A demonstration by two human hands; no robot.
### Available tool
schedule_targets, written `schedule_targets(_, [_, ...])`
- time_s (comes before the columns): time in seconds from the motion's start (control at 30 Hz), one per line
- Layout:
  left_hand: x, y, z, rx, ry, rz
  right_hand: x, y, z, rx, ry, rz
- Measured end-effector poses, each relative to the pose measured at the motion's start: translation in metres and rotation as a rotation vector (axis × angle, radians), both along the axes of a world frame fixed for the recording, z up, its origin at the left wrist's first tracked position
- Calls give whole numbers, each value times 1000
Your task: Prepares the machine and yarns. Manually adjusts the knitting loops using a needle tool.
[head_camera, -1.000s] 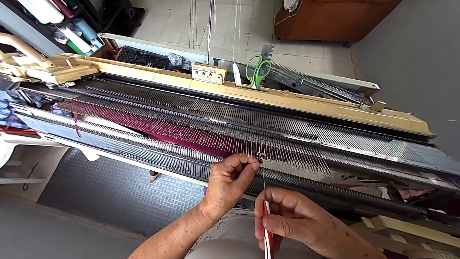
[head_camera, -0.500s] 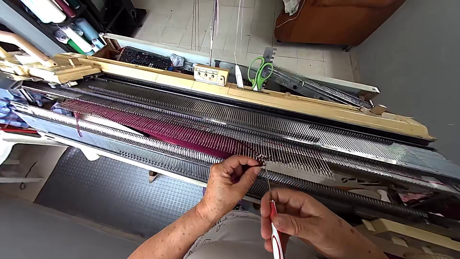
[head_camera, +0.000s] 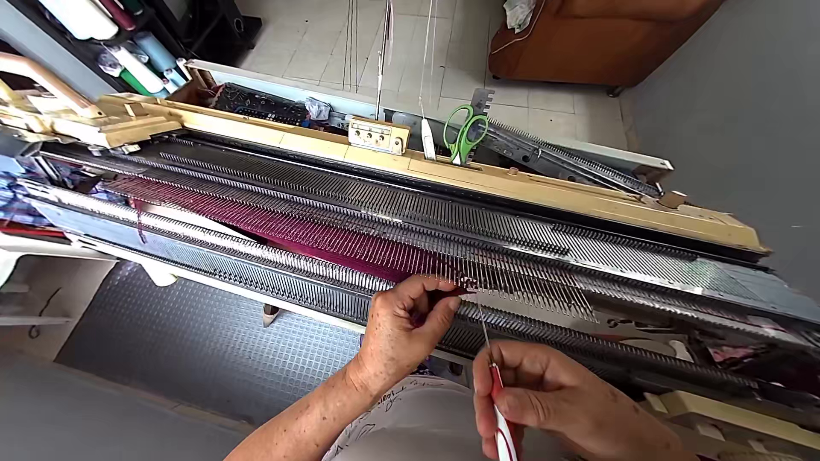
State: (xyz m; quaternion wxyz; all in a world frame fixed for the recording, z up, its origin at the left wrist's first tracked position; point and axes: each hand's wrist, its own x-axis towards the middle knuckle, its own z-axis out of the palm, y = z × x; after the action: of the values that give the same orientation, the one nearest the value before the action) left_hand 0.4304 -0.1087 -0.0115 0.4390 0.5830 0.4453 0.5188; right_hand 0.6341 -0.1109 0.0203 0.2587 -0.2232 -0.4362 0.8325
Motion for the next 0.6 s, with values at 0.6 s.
schedule_targets(0.6, [-10,2,-3,96,122,30,1,-10,10,20,36,48])
